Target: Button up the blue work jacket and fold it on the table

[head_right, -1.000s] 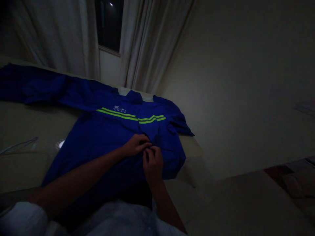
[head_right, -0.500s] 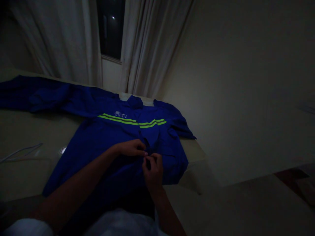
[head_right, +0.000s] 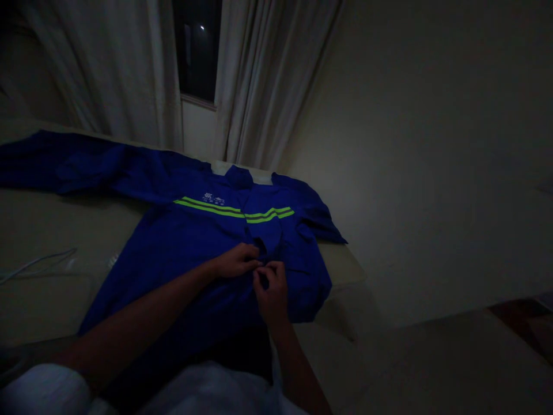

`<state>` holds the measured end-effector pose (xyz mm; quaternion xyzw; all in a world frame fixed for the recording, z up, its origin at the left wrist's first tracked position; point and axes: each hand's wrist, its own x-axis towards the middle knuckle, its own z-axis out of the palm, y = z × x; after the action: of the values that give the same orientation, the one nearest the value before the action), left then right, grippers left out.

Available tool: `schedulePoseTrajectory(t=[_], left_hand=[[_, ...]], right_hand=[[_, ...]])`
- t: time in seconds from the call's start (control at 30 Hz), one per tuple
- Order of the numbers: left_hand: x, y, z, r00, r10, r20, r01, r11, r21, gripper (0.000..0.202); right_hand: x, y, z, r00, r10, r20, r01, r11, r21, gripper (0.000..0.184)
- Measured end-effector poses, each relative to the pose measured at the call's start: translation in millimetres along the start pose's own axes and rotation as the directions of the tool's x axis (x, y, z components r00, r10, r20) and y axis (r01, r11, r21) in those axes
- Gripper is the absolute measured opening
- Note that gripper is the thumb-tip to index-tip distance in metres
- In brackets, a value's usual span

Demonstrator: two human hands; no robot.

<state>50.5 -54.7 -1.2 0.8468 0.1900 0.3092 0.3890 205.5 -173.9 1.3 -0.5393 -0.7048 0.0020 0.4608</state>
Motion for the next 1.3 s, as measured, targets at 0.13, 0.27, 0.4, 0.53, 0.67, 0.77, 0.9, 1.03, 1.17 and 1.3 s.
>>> schedulePoseTrajectory(t=[0.13,0.27,0.4,0.53,0.67,0.77,0.9,1.03,1.17,1.3], left_hand=[[-0.4,-1.0,-3.3,0.999,-0.036,0.024,0.038,0.997,-0.070,0.035],[0.0,-3.6,-13.4,0.984,-0.074,0.164,0.078,0.997,-0.021,0.034],[0.9,-6.9,-23.9,0.981,-0.005,0.193,-0.004,0.999,0.047,0.034],[1.5,-8.0,-32.8,0.966,0.024,0.259,-0.029,0.999,0.015,0.047],[1.0,-6.7,-30.7,0.978,0.020,0.208,-0.027,0.999,0.033,0.042],[-0.4,-6.6,-22.1,0.988,0.004,0.156,-0.013,0.998,0.056,0.037],[-1.6,-7.7,-11.2,0.995,-0.024,0.095,0.017,0.997,0.071,0.038],[-1.0,-6.2,-5.8,0.999,-0.029,0.044,0.024,0.994,0.104,0.035],[-0.3,-1.1,-3.3,0.999,-0.002,-0.036,0.007,0.992,0.128,0.035],[-1.2,4.5,-2.7,0.997,0.021,-0.071,-0.010,0.989,0.151,0.041]], right_hand=[[-4.4,1.4,9.1,0.998,-0.034,-0.047,0.033,0.999,-0.021,0.008],[-9.2,6.9,18.7,0.998,-0.019,-0.062,0.019,1.000,0.003,0.008],[-10.1,9.1,19.8,0.999,0.025,-0.023,-0.024,0.999,0.042,0.007],[-13.8,8.6,17.8,0.998,0.023,-0.061,-0.019,0.998,0.063,0.006],[-18.7,10.6,18.7,0.994,-0.024,-0.104,0.025,1.000,0.015,0.009],[-18.5,12.1,19.4,0.997,-0.042,-0.061,0.042,0.999,-0.001,0.010],[-14.3,10.5,18.4,1.000,0.012,-0.010,-0.012,1.000,0.003,0.011],[-9.7,6.7,16.7,0.997,0.083,0.006,-0.083,0.995,0.049,0.012],[-4.6,3.8,16.1,0.992,0.129,-0.013,-0.128,0.988,0.087,0.011],[-2.2,2.8,17.4,0.984,0.176,-0.034,-0.172,0.979,0.111,0.008]])
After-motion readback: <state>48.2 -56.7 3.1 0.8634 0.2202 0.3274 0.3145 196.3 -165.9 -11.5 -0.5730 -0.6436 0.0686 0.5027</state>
